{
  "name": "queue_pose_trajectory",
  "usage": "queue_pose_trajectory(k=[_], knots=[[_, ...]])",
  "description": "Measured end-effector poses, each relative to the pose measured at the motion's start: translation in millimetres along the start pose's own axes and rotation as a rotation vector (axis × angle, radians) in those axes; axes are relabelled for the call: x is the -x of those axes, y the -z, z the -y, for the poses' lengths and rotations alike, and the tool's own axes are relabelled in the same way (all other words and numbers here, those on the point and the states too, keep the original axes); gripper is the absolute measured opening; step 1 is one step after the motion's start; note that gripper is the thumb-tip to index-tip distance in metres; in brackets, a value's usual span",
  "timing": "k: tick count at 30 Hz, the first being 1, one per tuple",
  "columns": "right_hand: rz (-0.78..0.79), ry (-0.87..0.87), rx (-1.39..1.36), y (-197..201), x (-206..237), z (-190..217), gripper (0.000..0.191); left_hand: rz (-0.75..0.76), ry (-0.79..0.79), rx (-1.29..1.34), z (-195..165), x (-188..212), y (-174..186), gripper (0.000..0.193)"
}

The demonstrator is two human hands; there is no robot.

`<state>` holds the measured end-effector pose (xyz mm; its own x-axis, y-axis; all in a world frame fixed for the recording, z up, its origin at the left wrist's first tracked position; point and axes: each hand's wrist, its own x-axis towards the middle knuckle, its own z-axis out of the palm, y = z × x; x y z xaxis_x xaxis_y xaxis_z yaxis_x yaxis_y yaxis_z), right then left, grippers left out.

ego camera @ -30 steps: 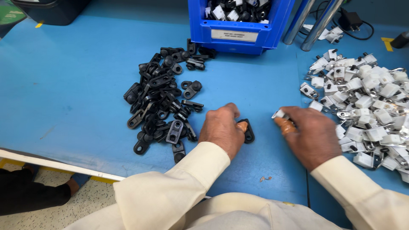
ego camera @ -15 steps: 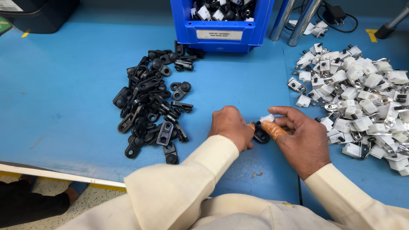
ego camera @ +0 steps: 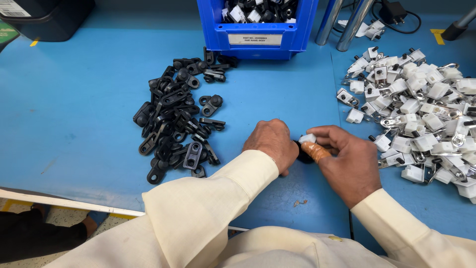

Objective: The person sits at a workbench assembling small plastic components by hand. They pick a black bracket and a white plastic piece, press and fit them together, then set the assembled unit aside and repeat the cycle with new parts from the piles on the table.

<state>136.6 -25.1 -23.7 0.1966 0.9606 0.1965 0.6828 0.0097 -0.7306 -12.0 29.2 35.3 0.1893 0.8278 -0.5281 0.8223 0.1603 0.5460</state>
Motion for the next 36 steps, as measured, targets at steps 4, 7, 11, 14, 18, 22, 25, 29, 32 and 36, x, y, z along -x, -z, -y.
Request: queue_pose_trajectory(k=[4, 7, 11, 14, 18, 22, 25, 29, 32, 36], knots=[[-0.085, 0.025, 0.021, -9, 5, 4, 0.03, 0.014, 0.011, -0.001, 0, -4, 1, 0.018], [-0.059, 0.322, 0.172, -2, 9, 4, 0.035, 0.007, 0.026, -0.022, 0, -10, 2, 0.02], [0.089, 0.385, 0.168, 8, -1, 3, 0.028, -0.125, -0.11, -0.194, 2, -11, -2, 0.015], [0.14, 0.215, 0.132, 7, -9, 3, 0.029, -0.258, -0.235, -0.268, 8, -3, -12, 0.016], [0.194, -0.051, -0.043, 4, -18, 2, 0.031, -0.266, -0.195, -0.165, 10, 3, -20, 0.016], [0.254, -0.107, -0.127, 5, -26, 0, 0.032, -0.258, -0.18, 0.094, 21, 5, -22, 0.013], [0.265, -0.137, -0.029, 5, -28, 0, 0.032, -0.171, -0.119, 0.439, 31, 6, -30, 0.016], [0.295, -0.244, -0.149, 5, -30, -2, 0.029, -0.109, -0.099, 0.523, 35, -2, -36, 0.011], [0.315, -0.273, -0.235, 6, -35, -8, 0.033, -0.038, -0.11, 0.529, 34, -16, -28, 0.008], [0.35, -0.335, -0.317, 4, -42, -15, 0.034, 0.025, -0.06, 0.546, 30, -26, -23, 0.008]])
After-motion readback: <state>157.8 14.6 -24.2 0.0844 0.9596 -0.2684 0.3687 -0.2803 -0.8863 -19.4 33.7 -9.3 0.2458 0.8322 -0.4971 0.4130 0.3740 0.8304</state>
